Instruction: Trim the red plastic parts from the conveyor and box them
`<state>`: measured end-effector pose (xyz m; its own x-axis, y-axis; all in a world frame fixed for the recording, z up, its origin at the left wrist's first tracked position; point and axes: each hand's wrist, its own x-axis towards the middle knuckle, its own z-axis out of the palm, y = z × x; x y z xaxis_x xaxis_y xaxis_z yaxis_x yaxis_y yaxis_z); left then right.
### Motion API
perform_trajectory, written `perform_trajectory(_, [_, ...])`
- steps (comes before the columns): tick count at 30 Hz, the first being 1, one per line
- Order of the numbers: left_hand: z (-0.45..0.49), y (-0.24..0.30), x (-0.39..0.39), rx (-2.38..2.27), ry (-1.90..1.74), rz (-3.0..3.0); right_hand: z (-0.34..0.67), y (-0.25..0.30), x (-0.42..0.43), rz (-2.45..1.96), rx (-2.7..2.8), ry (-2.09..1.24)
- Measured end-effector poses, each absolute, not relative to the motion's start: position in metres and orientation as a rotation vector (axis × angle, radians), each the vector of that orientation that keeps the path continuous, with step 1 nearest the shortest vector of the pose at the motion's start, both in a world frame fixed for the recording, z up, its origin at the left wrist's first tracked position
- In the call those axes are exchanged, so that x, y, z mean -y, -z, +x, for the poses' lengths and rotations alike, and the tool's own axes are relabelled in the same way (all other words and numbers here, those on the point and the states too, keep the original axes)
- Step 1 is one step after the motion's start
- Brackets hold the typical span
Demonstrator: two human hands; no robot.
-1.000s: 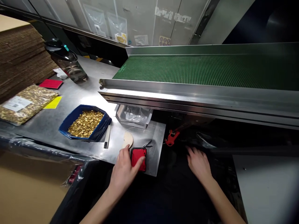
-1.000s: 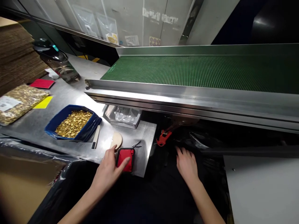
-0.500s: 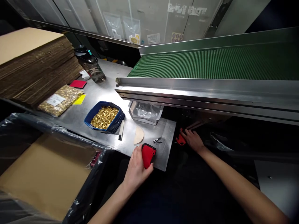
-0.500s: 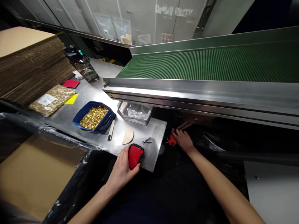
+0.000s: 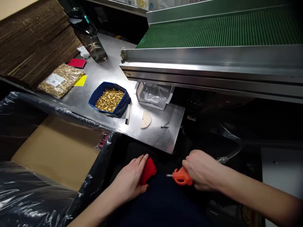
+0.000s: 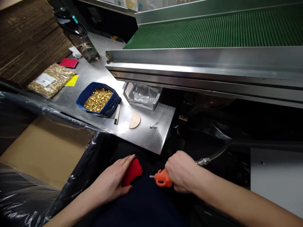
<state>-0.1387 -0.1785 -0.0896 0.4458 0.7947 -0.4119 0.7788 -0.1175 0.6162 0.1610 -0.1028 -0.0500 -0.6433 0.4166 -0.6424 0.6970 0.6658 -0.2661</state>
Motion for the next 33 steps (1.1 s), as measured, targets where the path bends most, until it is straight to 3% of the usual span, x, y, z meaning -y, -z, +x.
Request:
perform_trajectory(6, [-0.140, 0.090, 0.166, -1.325, -0.023, 1.768, 0.108, 0.030, 0.109, 0.762, -2.193, 0.552])
perform_trajectory(11, [-0.160, 0.107, 0.178, -1.132, -0.359, 0.699, 0.110, 0.004, 0.097, 0.768, -2.156, 0.630])
perform_trajectory(15, [-0.167, 0.122, 0.195, -0.848, -0.328, 0.165, 0.123, -0.007, 0.102, 0.876, -2.120, 0.688])
perform_trajectory(24, [-0.133, 0.085, 0.152, -1.415, -0.228, 1.584, 0.219, 0.093, 0.028, 1.133, -2.608, 0.048])
perform_trajectory(33, [-0.089, 0.147, 0.114, -1.648, -0.459, 2.079, 0.245, 0.215, -0.042, 1.344, -2.418, -0.139])
